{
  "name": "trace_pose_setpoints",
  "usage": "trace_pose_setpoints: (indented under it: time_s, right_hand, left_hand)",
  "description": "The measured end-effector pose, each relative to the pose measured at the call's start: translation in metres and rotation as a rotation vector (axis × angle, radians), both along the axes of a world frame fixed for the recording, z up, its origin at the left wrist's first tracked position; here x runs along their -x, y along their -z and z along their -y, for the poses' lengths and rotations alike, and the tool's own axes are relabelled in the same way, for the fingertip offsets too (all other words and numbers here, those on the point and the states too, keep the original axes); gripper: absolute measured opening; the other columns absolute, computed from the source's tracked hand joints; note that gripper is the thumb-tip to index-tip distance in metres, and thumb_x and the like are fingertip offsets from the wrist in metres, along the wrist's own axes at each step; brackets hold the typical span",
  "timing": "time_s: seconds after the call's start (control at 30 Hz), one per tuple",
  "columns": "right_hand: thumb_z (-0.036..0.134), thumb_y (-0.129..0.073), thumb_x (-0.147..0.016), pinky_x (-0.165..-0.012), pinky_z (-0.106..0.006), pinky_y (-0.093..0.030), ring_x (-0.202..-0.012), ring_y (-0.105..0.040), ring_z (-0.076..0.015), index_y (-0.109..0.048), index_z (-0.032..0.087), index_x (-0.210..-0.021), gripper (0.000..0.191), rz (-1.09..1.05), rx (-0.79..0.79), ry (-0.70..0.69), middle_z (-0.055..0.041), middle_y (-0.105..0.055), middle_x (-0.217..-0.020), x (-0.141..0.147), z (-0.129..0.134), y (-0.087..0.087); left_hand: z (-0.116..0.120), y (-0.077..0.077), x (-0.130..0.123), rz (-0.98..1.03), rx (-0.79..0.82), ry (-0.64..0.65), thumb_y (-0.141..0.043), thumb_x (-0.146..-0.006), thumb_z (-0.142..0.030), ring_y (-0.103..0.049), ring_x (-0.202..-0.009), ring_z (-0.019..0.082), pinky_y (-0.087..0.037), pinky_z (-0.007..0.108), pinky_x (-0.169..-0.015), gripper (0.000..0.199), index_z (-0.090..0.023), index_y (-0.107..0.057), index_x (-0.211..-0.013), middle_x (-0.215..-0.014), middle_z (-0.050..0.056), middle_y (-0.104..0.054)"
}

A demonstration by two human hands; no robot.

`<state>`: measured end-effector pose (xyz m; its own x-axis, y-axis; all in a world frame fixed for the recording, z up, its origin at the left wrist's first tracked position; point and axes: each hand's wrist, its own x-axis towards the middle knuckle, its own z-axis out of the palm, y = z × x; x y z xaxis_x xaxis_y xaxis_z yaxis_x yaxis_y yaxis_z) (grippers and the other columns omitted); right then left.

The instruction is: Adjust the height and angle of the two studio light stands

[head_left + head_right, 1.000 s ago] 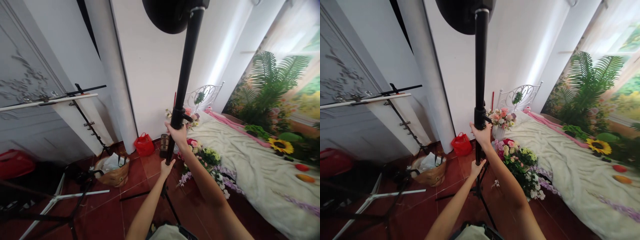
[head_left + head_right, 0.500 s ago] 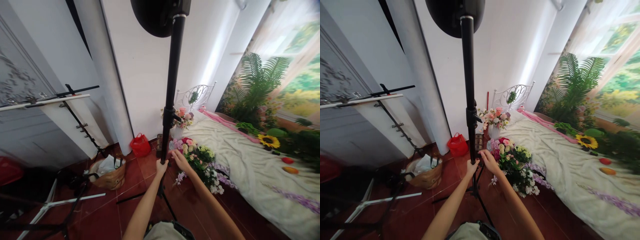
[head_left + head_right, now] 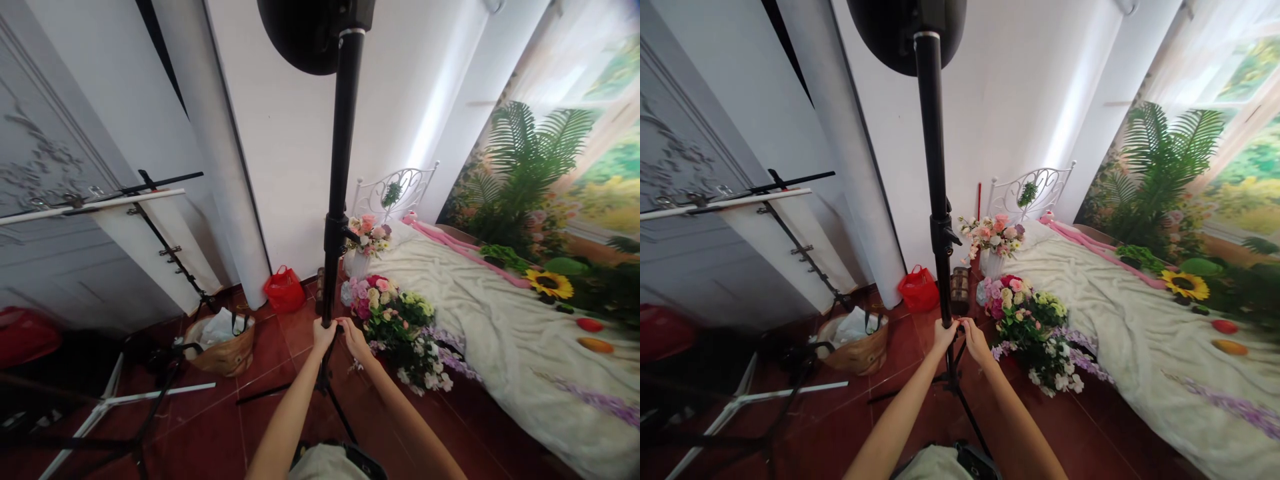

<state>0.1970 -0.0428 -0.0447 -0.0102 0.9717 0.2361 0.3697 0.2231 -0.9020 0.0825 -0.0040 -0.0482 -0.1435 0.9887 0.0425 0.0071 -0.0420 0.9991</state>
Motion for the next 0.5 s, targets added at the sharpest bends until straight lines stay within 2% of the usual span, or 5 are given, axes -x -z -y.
trace_pose_setpoints:
  time_s: [0.23,0.4,0.5]
  right_hand:
    - [0.044,-0.022,-0.094,-0.083,-0.029,-0.048,-0.087,-0.064,-0.0174,-0.059,0.020,-0.092,0.044,-0.006,-0.058,0.165,-0.0063,-0.067,-0.091,0.007,-0.005,0.017]
    - [0.047,-0.018,-0.095,-0.074,-0.027,-0.049,-0.080,-0.066,-0.0171,-0.056,0.019,-0.107,0.048,0.017,-0.025,0.247,-0.0071,-0.067,-0.096,0.020,0.006,0.025]
    - [0.043,-0.017,-0.096,-0.079,-0.028,-0.048,-0.086,-0.065,-0.0173,-0.056,0.019,-0.110,0.048,0.105,-0.095,0.273,-0.0078,-0.066,-0.102,0.023,0.010,0.030]
  left_hand:
    - [0.001,-0.005,-0.001,-0.005,0.024,-0.011,-0.064,-0.056,-0.026,-0.047,-0.048,0.010,-0.036,0.020,-0.047,0.019,-0.015,-0.051,-0.048,-0.048,-0.001,-0.052]
    - [-0.001,0.002,-0.001,0.006,0.012,0.002,-0.063,-0.056,-0.026,-0.045,-0.046,0.009,-0.035,0.020,-0.045,0.019,-0.015,-0.049,-0.049,-0.049,-0.002,-0.049]
    - [-0.001,0.005,-0.001,-0.004,-0.009,0.000,-0.064,-0.056,-0.027,-0.043,-0.046,0.008,-0.034,0.019,-0.045,0.020,-0.015,-0.049,-0.049,-0.049,-0.002,-0.048]
